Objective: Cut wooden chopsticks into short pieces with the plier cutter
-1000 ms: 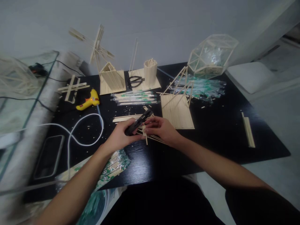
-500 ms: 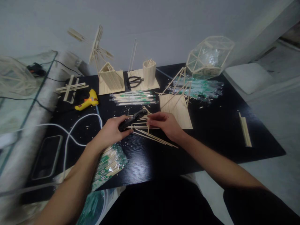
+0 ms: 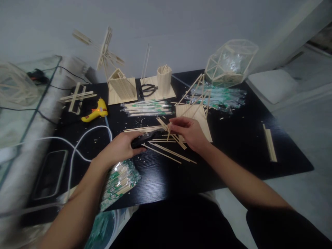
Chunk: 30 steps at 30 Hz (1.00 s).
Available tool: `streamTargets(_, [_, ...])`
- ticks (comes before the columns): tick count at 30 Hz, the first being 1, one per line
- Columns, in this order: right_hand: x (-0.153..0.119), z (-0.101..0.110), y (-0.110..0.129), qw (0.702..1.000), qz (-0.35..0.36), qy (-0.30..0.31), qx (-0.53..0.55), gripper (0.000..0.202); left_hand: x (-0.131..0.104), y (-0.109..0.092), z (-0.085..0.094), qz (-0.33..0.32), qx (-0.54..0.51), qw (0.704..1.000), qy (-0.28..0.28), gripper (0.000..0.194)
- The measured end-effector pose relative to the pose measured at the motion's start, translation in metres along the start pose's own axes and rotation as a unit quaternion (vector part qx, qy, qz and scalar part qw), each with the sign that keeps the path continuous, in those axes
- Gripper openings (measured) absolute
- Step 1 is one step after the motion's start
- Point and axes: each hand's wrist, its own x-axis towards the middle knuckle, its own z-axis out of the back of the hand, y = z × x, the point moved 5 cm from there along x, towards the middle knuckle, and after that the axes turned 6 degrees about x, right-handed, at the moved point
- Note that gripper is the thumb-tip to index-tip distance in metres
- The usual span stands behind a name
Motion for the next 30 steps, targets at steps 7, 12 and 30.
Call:
streamTargets(7, [-0.007, -0.009, 0.0, 0.999, -0.005, 0.016, -0.029, 0.03, -0.003, -0.011, 0.007, 0.097, -0.099, 0.984, -0.114, 0.03])
streamTargets(12, [-0.018, -0.025, -0.002, 0.998, -0.002, 0.054, -0.028, 0.036, -0.002, -0.02, -0.009, 0.132, -0.238, 0.954, -0.128, 0.031])
streamTargets(30, [-0.031, -0.039, -0.001, 0.997, 0.037, 0.056, -0.047, 0.026, 0.005, -0.041, -0.044, 0.135, -0.505, 0.851, -0.059, 0.04])
